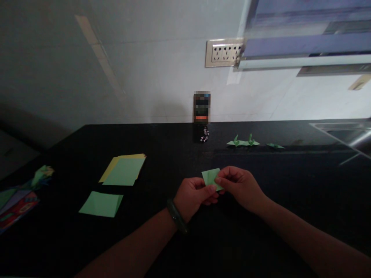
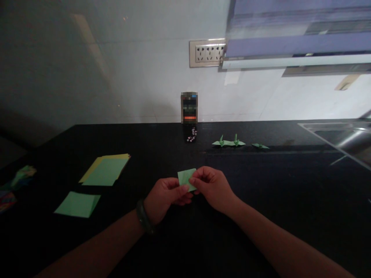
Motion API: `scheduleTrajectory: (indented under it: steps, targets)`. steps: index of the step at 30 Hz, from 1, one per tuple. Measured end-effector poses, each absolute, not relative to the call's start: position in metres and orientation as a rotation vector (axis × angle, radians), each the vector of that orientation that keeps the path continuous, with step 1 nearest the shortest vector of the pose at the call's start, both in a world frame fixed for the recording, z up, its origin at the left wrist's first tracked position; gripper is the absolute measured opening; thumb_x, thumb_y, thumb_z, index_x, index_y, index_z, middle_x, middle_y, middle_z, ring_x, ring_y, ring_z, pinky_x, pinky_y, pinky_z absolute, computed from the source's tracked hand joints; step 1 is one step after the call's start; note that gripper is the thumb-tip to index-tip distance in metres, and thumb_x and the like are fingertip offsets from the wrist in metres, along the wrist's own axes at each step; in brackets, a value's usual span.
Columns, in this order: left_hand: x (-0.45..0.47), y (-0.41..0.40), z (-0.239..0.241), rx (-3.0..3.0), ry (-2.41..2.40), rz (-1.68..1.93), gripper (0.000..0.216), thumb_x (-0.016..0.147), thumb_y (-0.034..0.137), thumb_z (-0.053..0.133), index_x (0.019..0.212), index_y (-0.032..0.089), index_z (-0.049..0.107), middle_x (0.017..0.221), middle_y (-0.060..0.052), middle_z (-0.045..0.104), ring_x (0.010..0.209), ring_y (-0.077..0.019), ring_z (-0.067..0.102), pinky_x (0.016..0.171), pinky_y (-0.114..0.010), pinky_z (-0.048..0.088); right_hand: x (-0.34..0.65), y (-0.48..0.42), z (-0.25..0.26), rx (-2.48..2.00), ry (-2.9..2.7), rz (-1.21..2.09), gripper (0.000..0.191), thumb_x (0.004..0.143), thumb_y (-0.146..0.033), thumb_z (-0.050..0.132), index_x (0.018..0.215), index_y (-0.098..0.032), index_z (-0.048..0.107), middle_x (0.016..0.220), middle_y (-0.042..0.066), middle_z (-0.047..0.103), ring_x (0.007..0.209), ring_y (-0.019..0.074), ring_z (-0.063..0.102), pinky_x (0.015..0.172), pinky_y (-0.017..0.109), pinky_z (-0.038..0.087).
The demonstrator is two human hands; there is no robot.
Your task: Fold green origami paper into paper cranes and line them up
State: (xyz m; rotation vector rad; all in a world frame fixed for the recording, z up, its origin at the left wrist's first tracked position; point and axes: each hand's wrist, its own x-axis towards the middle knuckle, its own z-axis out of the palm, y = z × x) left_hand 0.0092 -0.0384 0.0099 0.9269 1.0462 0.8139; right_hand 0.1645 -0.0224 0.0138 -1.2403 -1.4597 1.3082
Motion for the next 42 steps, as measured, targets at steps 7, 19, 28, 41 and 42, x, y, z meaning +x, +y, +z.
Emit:
scheduleTrajectory:
  steps: [7, 19, 28, 41, 42]
  targets:
    - [0.008, -0.037, 0.008, 0.886, 1.040, 0.789, 0.016, 0.069, 0.026, 0.065, 0.072, 0.010, 0.064, 0.059, -0.003, 0.065, 0.049, -0.0088, 0.059, 0.049, -0.019, 0.042, 0.163, -0.025, 0.008, -1.159, -1.463, 1.323, 0.013, 0.069, -0.030, 0.063, 0.073, -0.019, 0.055, 0.063, -0.003, 0.057, 0.053, 0.0092, 0.052, 0.051, 0.023, 0.045]
    - [0.010, -0.039, 0.009, 1.016, 1.047, 0.823, 0.020, 0.069, 0.032, 0.066, 0.069, 0.011, 0.064, 0.057, -0.002, 0.064, 0.048, -0.0088, 0.056, 0.050, -0.021, 0.044, 0.159, -0.027, 0.013, -1.183, -1.366, 1.478, 0.029, 0.063, -0.040, 0.069, 0.075, -0.018, 0.055, 0.060, -0.003, 0.056, 0.049, 0.0084, 0.049, 0.045, 0.021, 0.041]
    - [0.014, -0.041, 0.006, 1.065, 1.007, 0.800, 0.015, 0.073, 0.026, 0.060, 0.072, 0.012, 0.064, 0.059, -0.002, 0.064, 0.050, -0.0086, 0.057, 0.052, -0.021, 0.043, 0.162, -0.027, 0.010, -1.267, -1.298, 1.479, 0.030, 0.063, -0.040, 0.069, 0.054, -0.017, 0.052, 0.045, -0.005, 0.049, 0.040, 0.0067, 0.039, 0.040, 0.022, 0.027]
    - [0.005, -0.041, 0.011, 0.951, 0.851, 0.640, 0.024, 0.064, 0.026, 0.068, 0.084, 0.012, 0.064, 0.081, -0.007, 0.069, 0.069, -0.0134, 0.064, 0.063, -0.023, 0.045, 0.168, -0.022, 0.010, -1.244, -1.212, 1.495, 0.033, 0.060, -0.040, 0.071, 0.053, -0.016, 0.051, 0.043, -0.005, 0.046, 0.037, 0.0048, 0.037, 0.036, 0.020, 0.025]
    - [0.004, -0.041, 0.011, 0.947, 0.839, 0.634, 0.028, 0.062, 0.024, 0.070, 0.087, 0.013, 0.064, 0.085, -0.007, 0.069, 0.072, -0.0134, 0.064, 0.065, -0.023, 0.045, 0.169, -0.022, 0.010, -1.231, -1.192, 1.490, 0.033, 0.060, -0.040, 0.071, 0.053, -0.016, 0.050, 0.044, -0.005, 0.047, 0.037, 0.0048, 0.037, 0.036, 0.019, 0.025]
